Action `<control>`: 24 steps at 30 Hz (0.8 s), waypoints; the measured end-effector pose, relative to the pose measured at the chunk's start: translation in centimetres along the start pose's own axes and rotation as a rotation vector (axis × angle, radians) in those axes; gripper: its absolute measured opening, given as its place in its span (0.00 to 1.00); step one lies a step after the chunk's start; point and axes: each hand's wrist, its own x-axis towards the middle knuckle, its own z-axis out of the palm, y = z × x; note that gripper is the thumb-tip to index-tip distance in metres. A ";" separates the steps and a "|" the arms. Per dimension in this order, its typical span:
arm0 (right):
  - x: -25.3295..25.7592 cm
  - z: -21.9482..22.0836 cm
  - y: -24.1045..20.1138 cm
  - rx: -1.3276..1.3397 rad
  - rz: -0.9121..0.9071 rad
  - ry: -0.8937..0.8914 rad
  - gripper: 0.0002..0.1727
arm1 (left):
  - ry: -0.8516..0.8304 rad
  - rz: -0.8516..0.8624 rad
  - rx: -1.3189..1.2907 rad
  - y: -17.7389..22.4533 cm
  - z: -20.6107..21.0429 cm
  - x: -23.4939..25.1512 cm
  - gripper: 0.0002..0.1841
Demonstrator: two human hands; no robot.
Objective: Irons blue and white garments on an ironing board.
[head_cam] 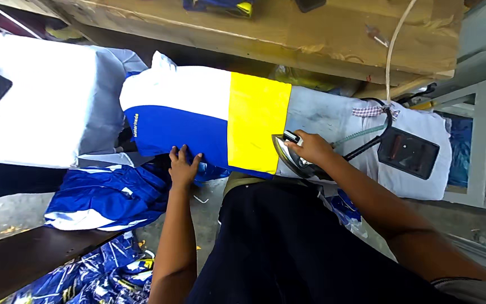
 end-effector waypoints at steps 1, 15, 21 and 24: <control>0.3 -0.1 -0.3 0.004 0.008 0.011 0.32 | 0.027 0.008 -0.030 -0.2 0.4 0.0 0.38; 7.2 -3.6 -5.1 0.103 0.052 0.155 0.34 | 0.111 -0.021 -0.036 -0.1 1.9 0.1 0.38; 4.6 -2.5 -2.1 0.072 0.030 0.118 0.35 | 0.121 -0.015 -0.052 0.0 1.9 0.2 0.36; 2.6 -2.4 0.5 0.072 0.035 0.097 0.35 | 0.140 -0.013 -0.063 0.1 2.3 0.4 0.36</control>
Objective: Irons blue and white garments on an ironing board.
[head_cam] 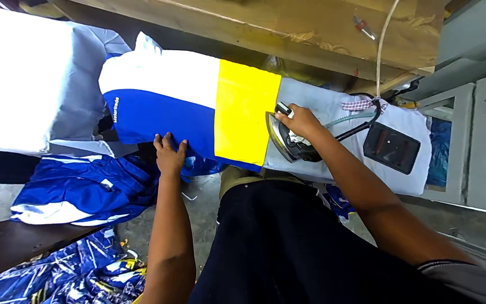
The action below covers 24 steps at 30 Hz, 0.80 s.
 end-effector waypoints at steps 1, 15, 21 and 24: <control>-0.5 -0.4 1.2 0.009 0.000 -0.007 0.36 | 0.011 0.001 -0.001 0.1 0.2 0.0 0.35; -11.2 -12.4 20.0 -0.128 0.267 0.074 0.30 | 0.127 0.209 -0.072 -0.1 1.1 -0.8 0.38; -8.2 -14.1 28.4 -0.239 0.403 0.074 0.25 | 0.138 0.195 -0.050 0.0 1.0 -0.8 0.38; -6.4 -13.5 30.2 -0.294 0.464 0.081 0.27 | 0.123 0.188 -0.035 0.0 0.6 -0.9 0.38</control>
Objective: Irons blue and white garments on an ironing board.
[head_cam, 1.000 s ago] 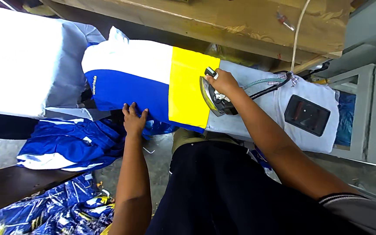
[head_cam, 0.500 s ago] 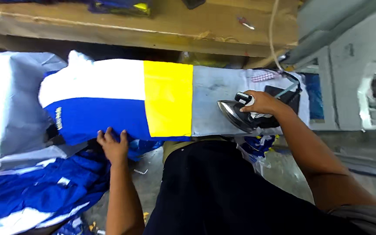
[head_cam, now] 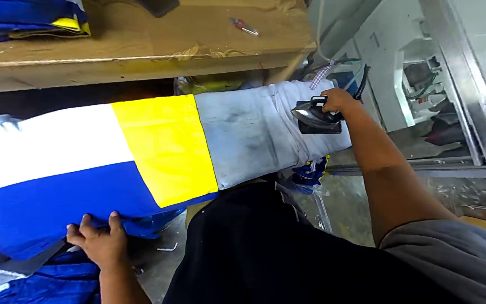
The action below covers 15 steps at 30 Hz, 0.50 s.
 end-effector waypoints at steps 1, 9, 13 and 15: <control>0.4 0.0 -0.1 -0.009 0.015 -0.009 0.28 | 0.000 -0.007 -0.001 0.0 -0.1 0.0 0.38; -0.2 -0.8 -1.3 0.011 0.089 -0.058 0.39 | 0.077 -0.041 -0.175 0.6 -1.0 -0.3 0.38; -2.4 -1.1 -9.5 0.227 -0.059 0.142 0.39 | 0.248 -0.487 -0.651 0.7 -1.4 0.0 0.39; -1.5 0.2 -14.6 0.342 -0.203 0.121 0.35 | 0.143 -0.708 -0.845 -0.5 -0.7 0.6 0.34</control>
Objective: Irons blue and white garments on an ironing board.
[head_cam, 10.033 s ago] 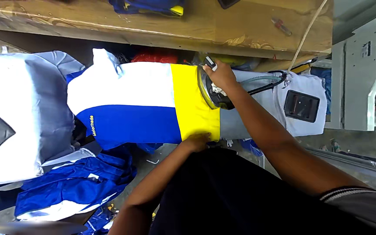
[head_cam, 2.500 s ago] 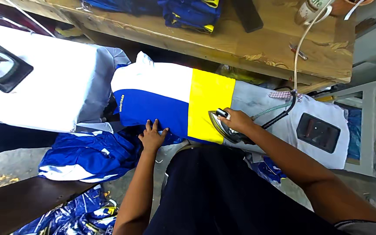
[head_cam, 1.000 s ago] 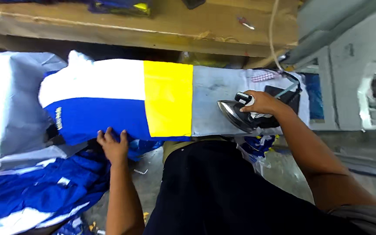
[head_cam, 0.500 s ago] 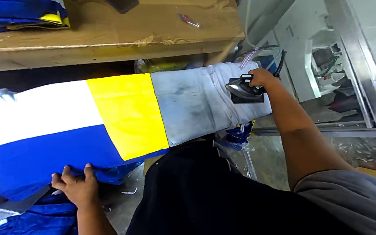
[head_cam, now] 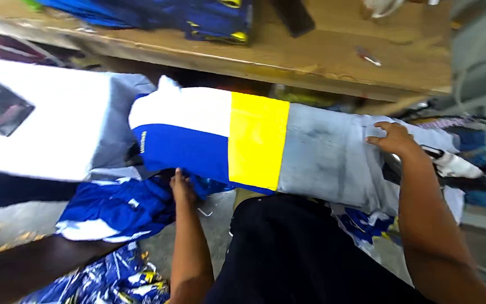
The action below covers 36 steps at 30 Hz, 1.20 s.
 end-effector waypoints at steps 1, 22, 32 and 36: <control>1.0 1.7 -2.1 0.049 -0.064 -0.061 0.33 | -0.071 -0.094 -0.058 -0.4 -0.1 0.6 0.34; -6.8 12.0 -23.2 0.530 -0.369 -0.235 0.29 | -0.042 0.254 -0.759 11.8 -12.4 -4.5 0.10; -5.7 16.2 -21.2 0.130 -0.376 -0.671 0.24 | 0.173 -0.087 0.482 -2.3 -13.4 1.4 0.32; -1.9 14.3 -18.4 0.300 -0.309 -0.486 0.21 | -0.060 0.366 0.728 -2.4 -5.6 -3.2 0.29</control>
